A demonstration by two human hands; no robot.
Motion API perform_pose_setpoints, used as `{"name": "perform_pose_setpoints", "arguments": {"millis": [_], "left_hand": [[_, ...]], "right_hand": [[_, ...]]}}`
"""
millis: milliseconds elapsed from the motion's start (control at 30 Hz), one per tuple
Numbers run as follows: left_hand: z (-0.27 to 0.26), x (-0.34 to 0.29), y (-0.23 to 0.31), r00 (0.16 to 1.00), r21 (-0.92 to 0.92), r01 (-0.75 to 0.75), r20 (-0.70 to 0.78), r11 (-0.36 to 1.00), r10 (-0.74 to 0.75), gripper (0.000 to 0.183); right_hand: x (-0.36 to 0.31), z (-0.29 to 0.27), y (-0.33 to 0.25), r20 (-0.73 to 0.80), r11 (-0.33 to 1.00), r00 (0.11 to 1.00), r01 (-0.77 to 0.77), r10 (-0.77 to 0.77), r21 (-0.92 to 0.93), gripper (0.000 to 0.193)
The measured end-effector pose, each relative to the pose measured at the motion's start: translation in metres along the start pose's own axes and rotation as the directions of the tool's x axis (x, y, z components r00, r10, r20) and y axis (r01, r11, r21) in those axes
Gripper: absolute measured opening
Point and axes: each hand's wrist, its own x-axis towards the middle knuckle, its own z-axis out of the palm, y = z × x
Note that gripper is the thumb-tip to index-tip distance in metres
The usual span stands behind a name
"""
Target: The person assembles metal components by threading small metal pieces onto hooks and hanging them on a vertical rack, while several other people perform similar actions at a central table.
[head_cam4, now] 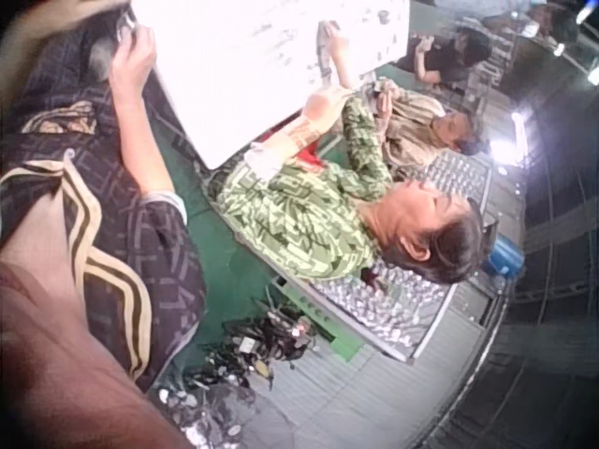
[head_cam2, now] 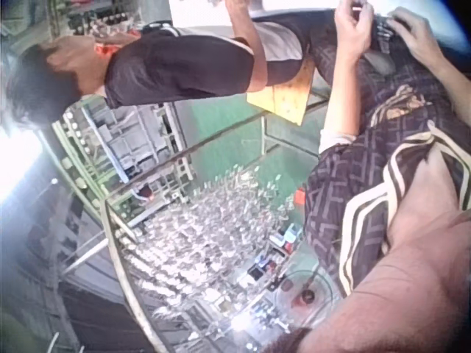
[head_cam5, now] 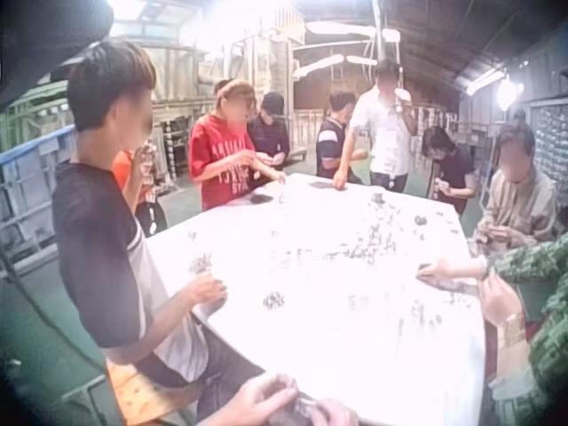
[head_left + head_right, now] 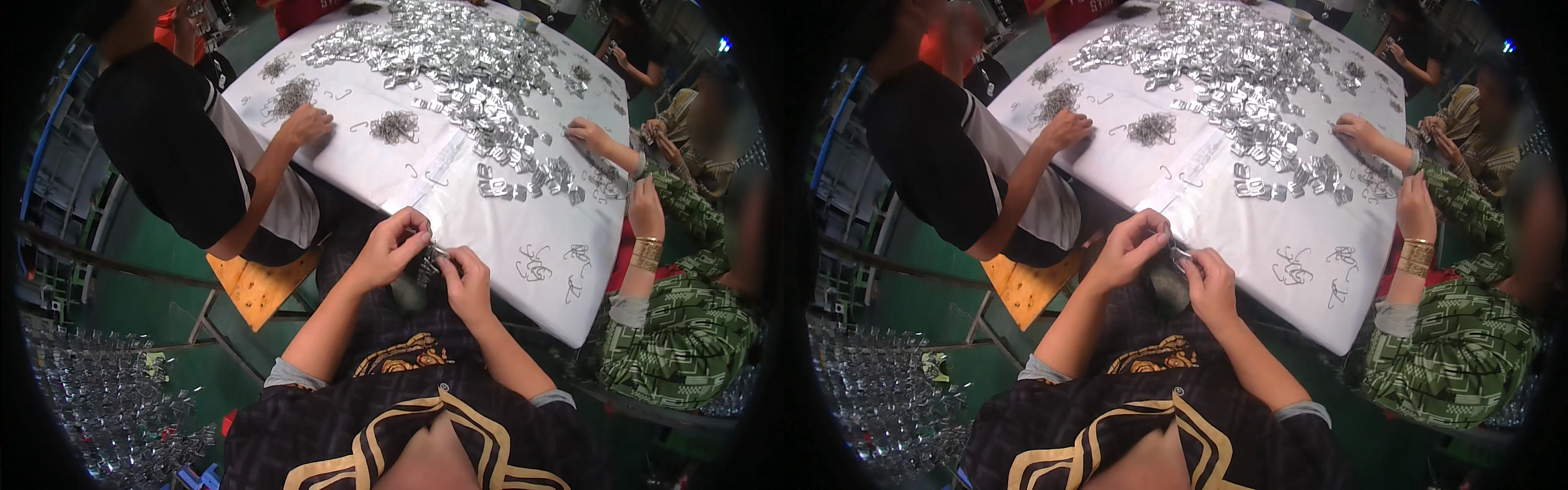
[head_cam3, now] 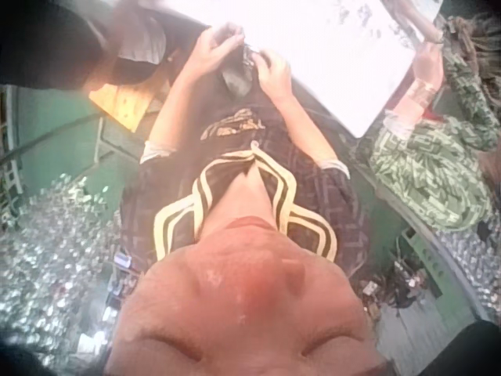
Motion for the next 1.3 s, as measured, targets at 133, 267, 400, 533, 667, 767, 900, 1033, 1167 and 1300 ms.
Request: {"name": "perform_pose_setpoints", "arguments": {"millis": [133, 267, 400, 533, 667, 767, 900, 1033, 1167, 1300], "left_hand": [[0.004, -0.014, 0.001, 0.981, 0.246, -0.189, -0.003, 0.951, 0.196, 0.008], [0.006, -0.016, -0.009, 0.973, 0.324, -0.209, -0.026, 0.923, 0.230, 0.005], [0.015, -0.021, -0.010, 0.991, 0.204, -0.041, -0.118, 0.978, 0.066, 0.006], [0.018, -0.026, -0.002, 0.990, 0.277, -0.026, -0.129, 0.961, 0.064, 0.006], [0.018, -0.030, -0.004, 0.971, 0.280, -0.093, -0.185, 0.955, 0.149, 0.006], [0.019, -0.030, -0.007, 0.970, 0.311, -0.127, -0.158, 0.942, 0.183, 0.005], [0.022, -0.033, -0.010, 0.972, 0.294, -0.117, -0.164, 0.949, 0.170, 0.006], [0.021, -0.036, -0.010, 0.971, 0.286, -0.111, -0.171, 0.952, 0.165, 0.006], [0.020, -0.034, -0.009, 0.973, 0.305, -0.099, -0.172, 0.947, 0.157, 0.008], [0.022, -0.031, -0.004, 0.965, 0.443, -0.141, -0.136, 0.885, 0.222, 0.009]], "right_hand": [[0.003, 0.003, 0.002, 0.019, 0.999, 1.000, 0.002, -0.003, 0.033, 0.010], [0.005, 0.002, 0.001, 0.050, 1.000, 0.999, 0.012, -0.013, 0.025, 0.010], [0.005, 0.002, -0.001, 0.092, 0.999, 0.995, 0.031, -0.032, 0.007, 0.010], [0.012, -0.005, 0.007, 0.177, 0.997, 0.982, 0.060, -0.069, 0.058, 0.010], [0.050, -0.023, 0.044, -0.041, 0.992, 0.999, 0.029, -0.034, -0.124, 0.016], [0.088, -0.035, 0.087, -0.187, 0.887, 0.973, 0.033, -0.133, -0.460, 0.021], [0.117, -0.031, 0.111, -0.140, 0.741, 0.977, 0.025, -0.159, -0.671, 0.023], [0.125, -0.029, 0.112, -0.172, 0.779, 0.976, -0.002, -0.136, -0.627, 0.019], [0.089, -0.020, 0.055, -0.114, 0.985, 0.993, -0.054, 0.035, -0.166, 0.015], [0.044, -0.010, 0.011, 0.064, 0.998, 0.997, -0.044, 0.041, 0.050, 0.013]]}}
